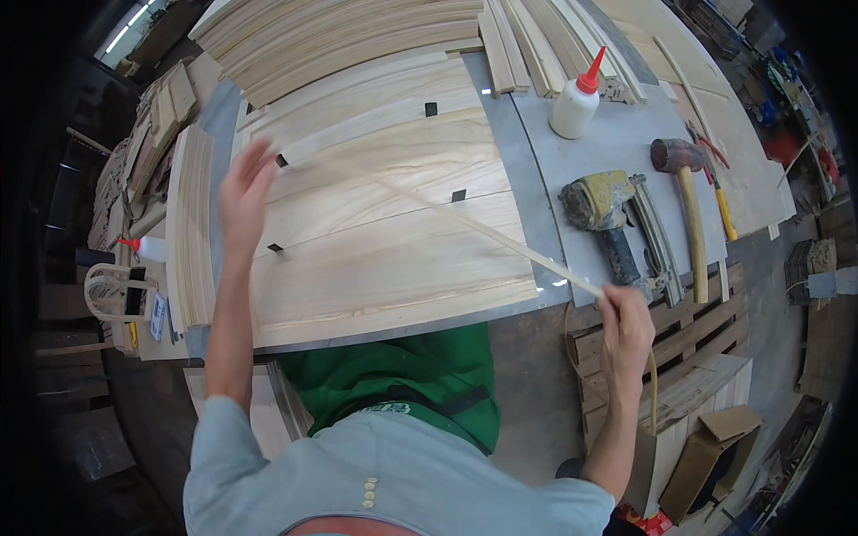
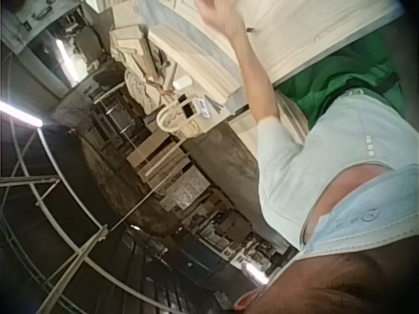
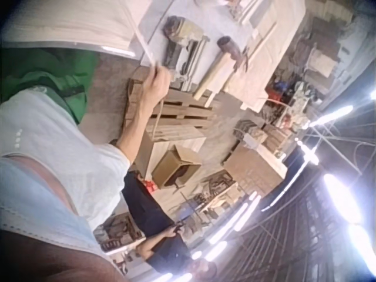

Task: Assemble wooden panels by applying glue, placing slats, and using a nail gun.

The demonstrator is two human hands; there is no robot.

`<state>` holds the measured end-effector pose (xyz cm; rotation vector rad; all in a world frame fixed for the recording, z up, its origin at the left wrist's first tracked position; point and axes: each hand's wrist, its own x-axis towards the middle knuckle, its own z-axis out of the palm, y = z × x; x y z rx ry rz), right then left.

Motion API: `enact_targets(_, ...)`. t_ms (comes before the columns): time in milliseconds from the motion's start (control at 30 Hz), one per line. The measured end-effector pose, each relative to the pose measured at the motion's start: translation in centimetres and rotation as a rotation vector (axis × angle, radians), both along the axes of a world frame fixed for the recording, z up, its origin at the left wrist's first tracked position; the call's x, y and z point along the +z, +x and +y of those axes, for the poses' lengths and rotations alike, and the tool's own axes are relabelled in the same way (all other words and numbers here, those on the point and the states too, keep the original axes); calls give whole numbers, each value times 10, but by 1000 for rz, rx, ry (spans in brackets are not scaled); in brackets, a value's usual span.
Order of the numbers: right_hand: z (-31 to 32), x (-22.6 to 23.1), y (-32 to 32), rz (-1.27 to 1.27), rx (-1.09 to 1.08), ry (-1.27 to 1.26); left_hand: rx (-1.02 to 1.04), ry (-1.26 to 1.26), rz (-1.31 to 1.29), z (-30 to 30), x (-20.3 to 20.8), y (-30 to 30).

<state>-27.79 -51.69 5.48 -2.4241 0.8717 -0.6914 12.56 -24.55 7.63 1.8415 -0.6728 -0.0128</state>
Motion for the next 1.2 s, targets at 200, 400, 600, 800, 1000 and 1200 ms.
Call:
enact_targets(200, 27, -9, -28, -139, -150, 731, -395, 209, -693, -206, -14, 19)
enact_targets(400, 24, -26, 2, -300, -188, 1071, -440, 299, -787, -268, -53, -2)
enact_targets(600, 13, -32, 20, -326, -164, 1237, -500, 467, -735, -270, -66, 13)
enact_targets(800, 8, -34, 33, -344, -129, 1284, -481, 557, -770, -271, -67, 24)
enact_targets(1000, 14, -26, 46, -338, -167, 1284, -522, 622, -816, -271, -59, 14)
enact_targets(1200, 13, -27, 43, -214, -174, 1194, -728, 813, -720, -258, -49, -21)
